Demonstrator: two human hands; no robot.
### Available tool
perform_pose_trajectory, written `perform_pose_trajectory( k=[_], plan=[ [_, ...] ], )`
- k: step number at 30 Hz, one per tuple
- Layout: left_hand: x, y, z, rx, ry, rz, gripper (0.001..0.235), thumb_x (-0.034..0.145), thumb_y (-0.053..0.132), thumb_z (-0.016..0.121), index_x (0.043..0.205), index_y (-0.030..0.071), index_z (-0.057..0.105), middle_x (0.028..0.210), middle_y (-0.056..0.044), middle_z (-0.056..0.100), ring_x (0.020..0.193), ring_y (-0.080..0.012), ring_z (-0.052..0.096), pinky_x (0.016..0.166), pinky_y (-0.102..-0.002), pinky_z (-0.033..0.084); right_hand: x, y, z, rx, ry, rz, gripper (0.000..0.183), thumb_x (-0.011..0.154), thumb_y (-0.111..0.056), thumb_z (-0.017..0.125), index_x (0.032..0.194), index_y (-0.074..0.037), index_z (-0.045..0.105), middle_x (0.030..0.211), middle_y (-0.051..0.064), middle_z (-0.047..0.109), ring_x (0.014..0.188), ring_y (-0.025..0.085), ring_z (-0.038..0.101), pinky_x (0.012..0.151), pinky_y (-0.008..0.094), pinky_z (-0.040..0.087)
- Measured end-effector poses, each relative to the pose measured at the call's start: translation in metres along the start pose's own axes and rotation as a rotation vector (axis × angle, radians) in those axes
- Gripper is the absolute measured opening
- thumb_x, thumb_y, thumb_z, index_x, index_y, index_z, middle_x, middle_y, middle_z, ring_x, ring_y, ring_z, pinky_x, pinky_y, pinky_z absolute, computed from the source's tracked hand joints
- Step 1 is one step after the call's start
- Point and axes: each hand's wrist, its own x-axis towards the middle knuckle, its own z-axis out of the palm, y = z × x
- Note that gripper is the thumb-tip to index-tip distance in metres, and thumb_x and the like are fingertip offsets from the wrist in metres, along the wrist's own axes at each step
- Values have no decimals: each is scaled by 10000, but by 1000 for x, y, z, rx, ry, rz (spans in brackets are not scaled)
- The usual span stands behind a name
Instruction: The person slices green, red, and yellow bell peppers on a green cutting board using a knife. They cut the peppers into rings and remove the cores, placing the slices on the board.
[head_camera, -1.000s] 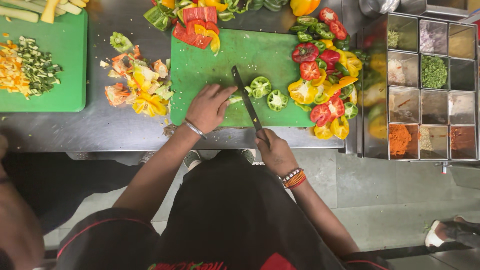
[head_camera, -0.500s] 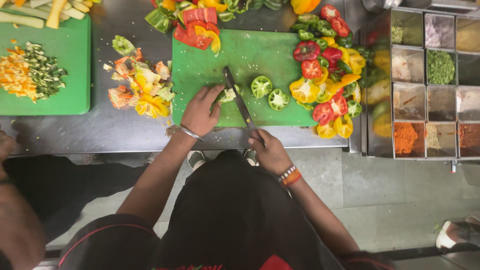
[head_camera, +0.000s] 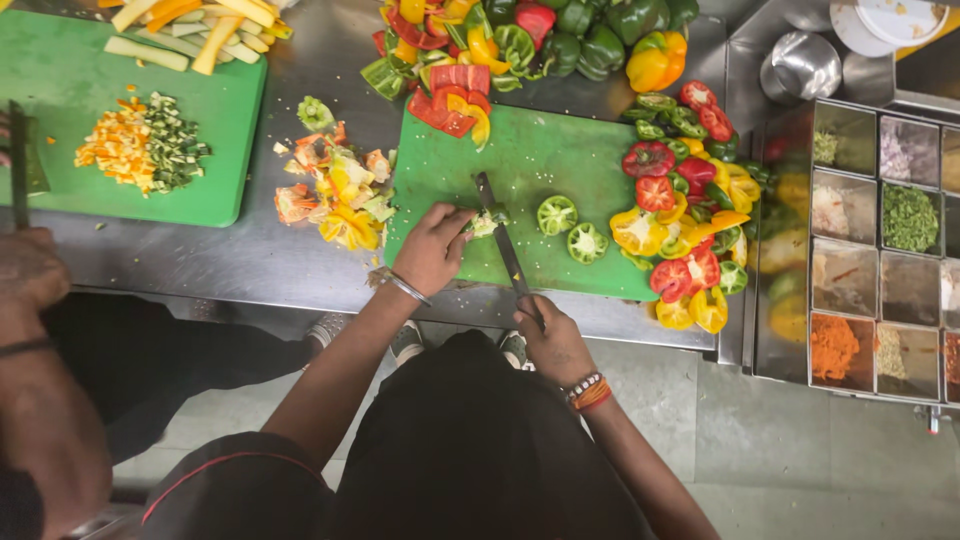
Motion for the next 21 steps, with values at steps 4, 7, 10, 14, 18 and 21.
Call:
perform_pose_trajectory(
  k=[4,7,10,14,18,21],
  plan=[
    [-4,1,-4,24,3,-32,341,914,36,661,1255,49,672,1143,-170,633,987,-377,655,850,-424,549,19,-7,11,209,-130,218,236,992,-218,636,1121,-21,629,772,74,650,542,128,589,508,304,473],
    [-6,2,-10,107,24,-37,345,917,48,686,1261,55,681,1084,-168,626,961,-394,639,837,-445,539,18,-18,9,379,-221,353,234,978,-206,611,1123,-22,620,745,48,623,447,114,535,421,290,424],
    [-10,3,-12,191,107,20,340,875,55,707,1214,47,702,1064,-171,617,965,-398,633,838,-455,533,6,-25,2,420,-256,411,235,968,-189,604,1142,-32,627,742,38,619,430,94,519,399,272,406],
    [-14,-2,-12,143,134,-6,276,881,36,705,1154,-2,712,1083,-196,598,951,-384,635,809,-439,532,4,-24,1,468,-274,416,243,974,-177,606,1162,-25,633,754,46,608,436,87,514,399,267,399],
    [-15,-9,-11,71,111,-108,225,898,17,701,1119,1,739,1052,-168,623,903,-357,657,779,-420,541,10,-23,5,529,-305,394,243,985,-180,592,1152,-4,607,788,46,605,450,90,518,395,273,395],
    [-20,-15,-9,70,141,-143,121,890,28,724,1009,16,736,1036,-144,655,908,-349,677,780,-419,545,12,-25,7,540,-318,403,246,1002,-192,591,1154,1,602,793,45,593,473,89,531,408,270,407]
  ],
)
